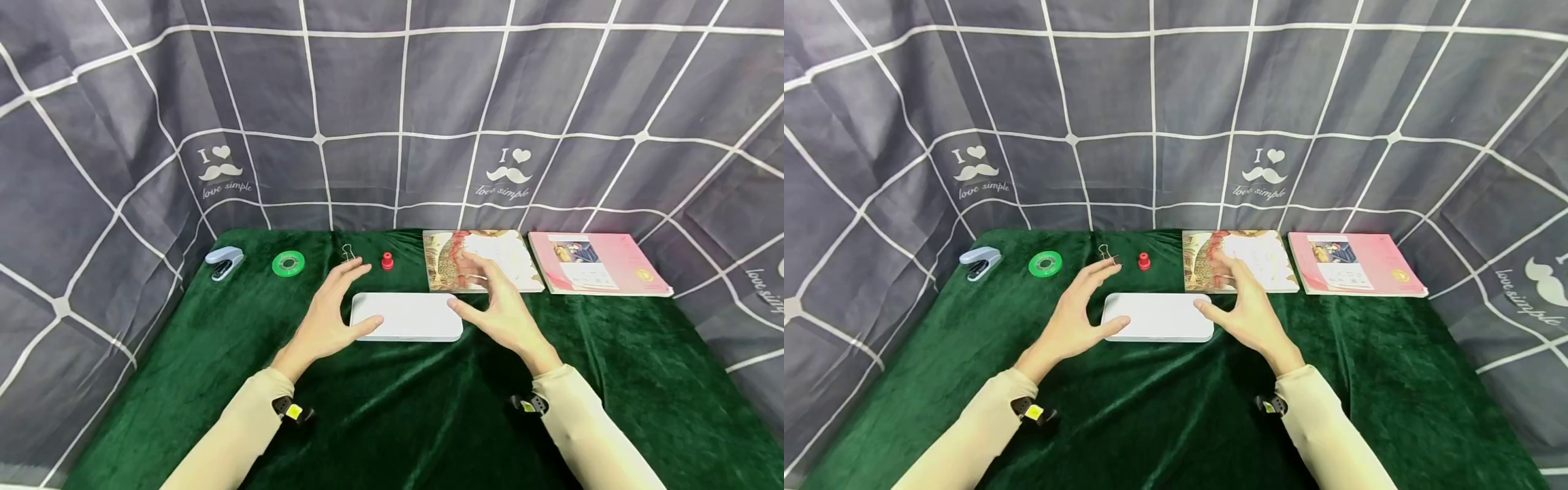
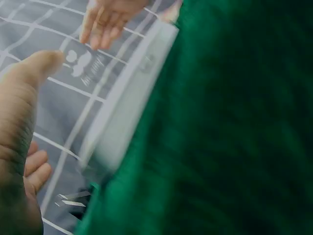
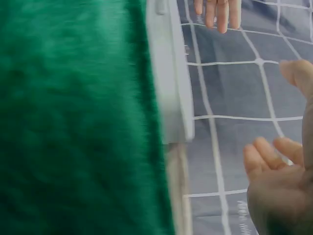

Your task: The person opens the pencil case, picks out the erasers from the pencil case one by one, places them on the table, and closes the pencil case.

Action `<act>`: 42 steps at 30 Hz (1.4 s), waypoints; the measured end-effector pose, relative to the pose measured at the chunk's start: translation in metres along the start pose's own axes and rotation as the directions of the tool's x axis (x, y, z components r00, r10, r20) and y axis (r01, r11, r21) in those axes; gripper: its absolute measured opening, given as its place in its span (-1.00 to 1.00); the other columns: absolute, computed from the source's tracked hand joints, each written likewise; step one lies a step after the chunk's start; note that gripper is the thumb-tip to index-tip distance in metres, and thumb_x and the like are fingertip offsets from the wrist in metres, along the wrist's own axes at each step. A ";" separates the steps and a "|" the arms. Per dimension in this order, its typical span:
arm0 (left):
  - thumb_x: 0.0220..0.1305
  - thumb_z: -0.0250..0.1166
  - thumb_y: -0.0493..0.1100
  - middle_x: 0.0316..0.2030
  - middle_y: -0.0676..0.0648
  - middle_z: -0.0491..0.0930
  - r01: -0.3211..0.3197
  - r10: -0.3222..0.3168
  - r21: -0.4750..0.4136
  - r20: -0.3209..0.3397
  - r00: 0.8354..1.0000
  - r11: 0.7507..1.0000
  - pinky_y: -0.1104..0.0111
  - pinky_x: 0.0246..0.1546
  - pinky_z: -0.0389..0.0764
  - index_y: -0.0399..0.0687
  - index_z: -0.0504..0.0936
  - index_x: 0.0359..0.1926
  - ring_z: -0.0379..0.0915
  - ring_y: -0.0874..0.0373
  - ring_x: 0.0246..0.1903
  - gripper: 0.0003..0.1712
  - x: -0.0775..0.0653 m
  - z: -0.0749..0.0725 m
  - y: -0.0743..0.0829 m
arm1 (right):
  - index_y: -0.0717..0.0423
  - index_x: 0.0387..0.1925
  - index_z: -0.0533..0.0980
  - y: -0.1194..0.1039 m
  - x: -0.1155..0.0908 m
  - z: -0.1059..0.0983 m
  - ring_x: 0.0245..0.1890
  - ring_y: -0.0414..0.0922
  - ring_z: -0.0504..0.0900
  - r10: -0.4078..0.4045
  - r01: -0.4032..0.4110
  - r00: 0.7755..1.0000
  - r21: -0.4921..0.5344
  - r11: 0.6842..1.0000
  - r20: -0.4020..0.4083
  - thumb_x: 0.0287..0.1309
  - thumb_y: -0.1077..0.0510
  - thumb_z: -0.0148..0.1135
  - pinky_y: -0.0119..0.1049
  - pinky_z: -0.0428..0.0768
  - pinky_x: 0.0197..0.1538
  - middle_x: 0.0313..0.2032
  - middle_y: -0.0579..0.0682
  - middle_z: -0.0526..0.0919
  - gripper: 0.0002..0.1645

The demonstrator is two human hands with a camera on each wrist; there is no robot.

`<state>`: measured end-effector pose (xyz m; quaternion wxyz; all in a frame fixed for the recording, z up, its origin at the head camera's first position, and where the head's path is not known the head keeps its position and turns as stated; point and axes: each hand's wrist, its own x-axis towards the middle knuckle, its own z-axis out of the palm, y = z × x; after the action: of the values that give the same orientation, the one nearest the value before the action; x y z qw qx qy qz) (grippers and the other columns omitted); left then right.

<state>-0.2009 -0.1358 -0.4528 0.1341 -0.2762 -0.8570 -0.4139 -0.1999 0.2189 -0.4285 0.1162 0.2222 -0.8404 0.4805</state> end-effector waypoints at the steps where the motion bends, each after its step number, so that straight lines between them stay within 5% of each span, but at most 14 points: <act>1: 0.26 0.66 0.15 0.68 -0.06 0.27 -0.004 0.004 0.000 0.005 1.000 1.000 -0.25 0.56 0.34 0.13 0.40 0.67 0.21 -0.09 0.66 0.05 -0.001 0.003 -0.004 | -0.01 0.62 0.38 0.003 -0.001 0.002 0.37 0.17 0.59 0.004 -0.005 1.000 0.011 1.000 0.019 0.30 0.20 0.63 -0.15 0.52 0.47 0.39 0.14 0.58 -0.05; 8: 0.22 0.68 0.18 0.57 -0.13 0.42 -0.005 0.004 0.009 0.088 0.996 1.000 -0.17 0.52 0.43 -0.08 0.46 0.62 0.38 -0.10 0.54 0.06 -0.011 0.015 -0.028 | 0.23 0.44 0.51 0.020 -0.007 0.011 0.31 0.14 0.66 0.005 0.001 0.988 -0.038 0.999 0.152 0.29 0.15 0.65 -0.07 0.57 0.42 0.34 0.18 0.64 -0.22; 16: 0.07 0.78 0.21 0.49 -0.10 0.53 0.040 -0.045 0.035 0.164 0.985 0.999 -0.12 0.45 0.52 -0.13 0.52 0.58 0.47 -0.10 0.45 0.15 -0.010 0.013 -0.031 | 0.11 0.55 0.44 0.032 -0.008 0.014 0.33 0.04 0.64 0.047 0.000 0.949 -0.150 0.989 0.312 0.04 0.05 0.84 -0.01 0.65 0.39 0.46 0.08 0.52 0.11; 30: 0.02 0.84 0.14 0.49 -0.10 0.53 0.106 -0.119 0.079 0.181 0.976 0.991 -0.18 0.45 0.47 -0.07 0.54 0.56 0.43 -0.12 0.45 0.14 -0.006 0.015 -0.023 | 0.02 0.25 0.69 0.031 0.013 0.001 0.04 -0.07 0.77 0.122 -0.088 0.938 -0.118 0.989 0.324 -0.32 -0.04 0.99 -0.06 0.76 0.20 0.08 -0.05 0.74 0.00; 37: -0.03 0.84 0.19 0.46 -0.07 0.56 0.130 -0.139 0.065 0.166 0.976 0.989 -0.24 0.45 0.42 -0.01 0.50 0.58 0.47 -0.12 0.41 0.20 -0.006 0.017 -0.024 | 0.09 0.20 0.75 0.026 0.026 -0.009 -0.07 -0.05 0.81 0.158 -0.152 0.906 -0.047 0.987 0.393 -0.10 0.12 0.89 -0.26 0.73 0.06 0.02 0.00 0.84 -0.23; 42: -0.15 0.91 0.08 0.37 -0.15 0.60 0.201 -0.196 -0.040 0.108 0.975 0.979 -0.12 0.42 0.53 -0.01 0.24 0.61 0.59 -0.13 0.29 0.41 -0.011 0.016 -0.025 | 0.13 0.27 0.74 0.023 0.033 -0.007 -0.08 -0.07 0.81 0.247 -0.249 0.875 -0.049 0.967 0.417 0.39 -0.01 0.59 -0.21 0.73 0.09 0.00 0.08 0.86 -0.47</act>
<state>-0.2072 -0.1397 -0.4839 0.0407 -0.2136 -0.8753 -0.4319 -0.2400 0.2264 -0.4286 -0.1306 0.2113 -0.8656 0.4348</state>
